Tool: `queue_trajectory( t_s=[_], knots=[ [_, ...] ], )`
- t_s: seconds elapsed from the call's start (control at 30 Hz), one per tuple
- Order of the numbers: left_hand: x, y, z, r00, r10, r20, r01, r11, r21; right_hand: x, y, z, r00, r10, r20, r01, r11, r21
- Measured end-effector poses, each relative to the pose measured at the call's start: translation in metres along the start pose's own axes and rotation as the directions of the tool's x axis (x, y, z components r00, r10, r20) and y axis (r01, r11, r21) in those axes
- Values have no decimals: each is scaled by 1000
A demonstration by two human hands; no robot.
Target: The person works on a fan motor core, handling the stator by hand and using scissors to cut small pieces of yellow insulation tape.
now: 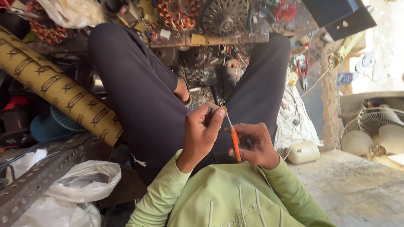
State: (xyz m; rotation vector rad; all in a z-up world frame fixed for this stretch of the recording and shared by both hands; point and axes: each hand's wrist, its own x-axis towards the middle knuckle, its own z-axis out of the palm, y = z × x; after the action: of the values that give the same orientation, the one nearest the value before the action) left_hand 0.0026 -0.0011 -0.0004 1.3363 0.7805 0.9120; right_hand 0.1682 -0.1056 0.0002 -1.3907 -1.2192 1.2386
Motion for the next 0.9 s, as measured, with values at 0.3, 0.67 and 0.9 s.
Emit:
queue_trajectory(
  t_s=[0.3,0.67,0.9],
  knots=[
    [-5,-9,10,999,-35,-24,30,984,-175,7,-3,3,998,-49,-28,50,998,26],
    [-6,-5,6,996,-83,13,84,967,-239,5,-4,-1,998,-61,-16,61,998,2],
    [-6,1,5,996,-81,33,85,982,-171,4,-4,2,999,-10,-47,10,1000,2]
  ],
)
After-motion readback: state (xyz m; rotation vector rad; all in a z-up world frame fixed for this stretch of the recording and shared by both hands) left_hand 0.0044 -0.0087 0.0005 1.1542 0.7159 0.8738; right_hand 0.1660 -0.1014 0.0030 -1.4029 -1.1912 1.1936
